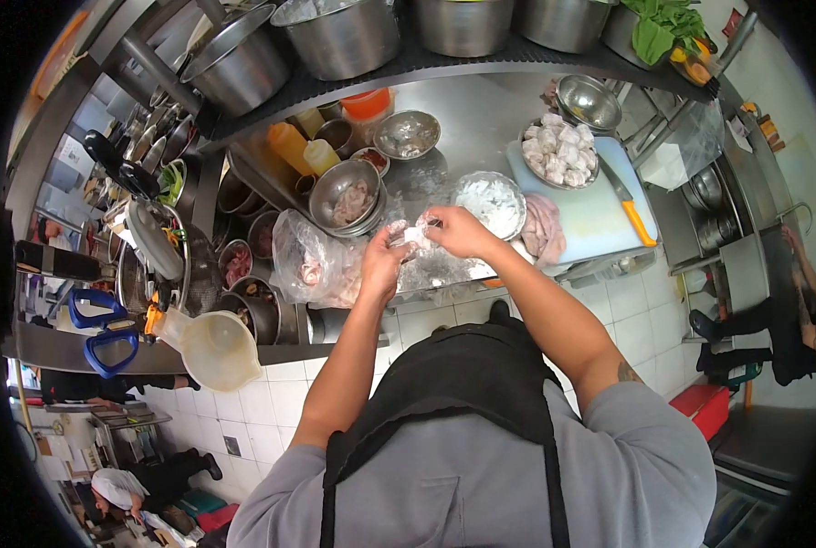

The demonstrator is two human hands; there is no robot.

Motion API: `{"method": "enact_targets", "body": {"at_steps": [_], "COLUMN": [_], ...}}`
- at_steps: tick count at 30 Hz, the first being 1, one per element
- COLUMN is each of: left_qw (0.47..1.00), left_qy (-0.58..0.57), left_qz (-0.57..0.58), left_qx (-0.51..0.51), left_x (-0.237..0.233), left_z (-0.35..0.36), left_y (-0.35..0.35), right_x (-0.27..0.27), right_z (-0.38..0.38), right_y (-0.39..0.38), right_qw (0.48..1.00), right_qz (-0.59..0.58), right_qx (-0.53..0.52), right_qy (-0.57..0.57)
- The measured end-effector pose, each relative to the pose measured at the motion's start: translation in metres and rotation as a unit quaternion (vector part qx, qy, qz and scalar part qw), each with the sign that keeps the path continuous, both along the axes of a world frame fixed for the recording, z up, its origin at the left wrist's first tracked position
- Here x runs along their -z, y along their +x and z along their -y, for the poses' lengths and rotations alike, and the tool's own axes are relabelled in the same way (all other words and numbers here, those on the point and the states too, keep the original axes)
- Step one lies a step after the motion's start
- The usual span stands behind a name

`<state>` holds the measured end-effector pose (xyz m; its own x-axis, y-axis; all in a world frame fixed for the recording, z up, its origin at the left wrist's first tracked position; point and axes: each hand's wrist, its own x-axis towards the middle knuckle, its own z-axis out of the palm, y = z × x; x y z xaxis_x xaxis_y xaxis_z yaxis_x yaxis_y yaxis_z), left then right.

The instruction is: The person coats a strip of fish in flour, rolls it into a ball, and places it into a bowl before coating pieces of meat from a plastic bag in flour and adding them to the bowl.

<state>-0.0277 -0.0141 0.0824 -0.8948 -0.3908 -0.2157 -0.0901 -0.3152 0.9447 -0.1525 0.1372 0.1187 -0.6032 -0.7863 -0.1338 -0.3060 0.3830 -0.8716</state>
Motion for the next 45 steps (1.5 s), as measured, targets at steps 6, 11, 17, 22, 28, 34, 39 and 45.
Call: {"method": "enact_targets", "body": {"at_steps": [6, 11, 17, 22, 28, 34, 39, 45], "left_qw": [0.998, 0.985, 0.845, 0.708, 0.676, 0.705, 0.737, 0.756], "left_qy": [0.018, -0.162, -0.511, -0.691, -0.722, -0.680, -0.645, -0.610], "left_qz": [0.035, 0.039, 0.153, 0.131, 0.134, 0.177, 0.198, 0.236], "left_qx": [-0.045, -0.054, -0.034, 0.058, 0.054, 0.102, 0.053, 0.033], "left_x": [0.024, 0.061, 0.089, 0.080, 0.072, 0.071, 0.070, 0.041], "left_z": [-0.001, 0.014, 0.013, -0.003, -0.021, -0.040, -0.052, -0.063], "left_y": [-0.029, -0.071, -0.093, -0.089, -0.067, -0.053, -0.029, -0.026], "right_x": [0.022, 0.055, 0.099, 0.120, 0.131, 0.131, 0.131, 0.132], "right_z": [0.026, 0.069, 0.105, 0.118, 0.123, 0.124, 0.125, 0.127], "right_y": [-0.040, -0.103, -0.151, -0.172, -0.180, -0.180, -0.177, -0.178], "right_qw": [0.990, 0.972, 0.951, 0.927, 0.908, 0.880, 0.884, 0.856], "right_qz": [-0.136, -0.178, -0.186, -0.238, -0.267, -0.318, -0.330, -0.379], "right_qx": [-0.030, -0.088, -0.162, -0.228, -0.276, -0.304, -0.278, -0.320], "right_qy": [0.027, 0.129, 0.187, 0.180, 0.169, 0.179, 0.179, 0.146]}}
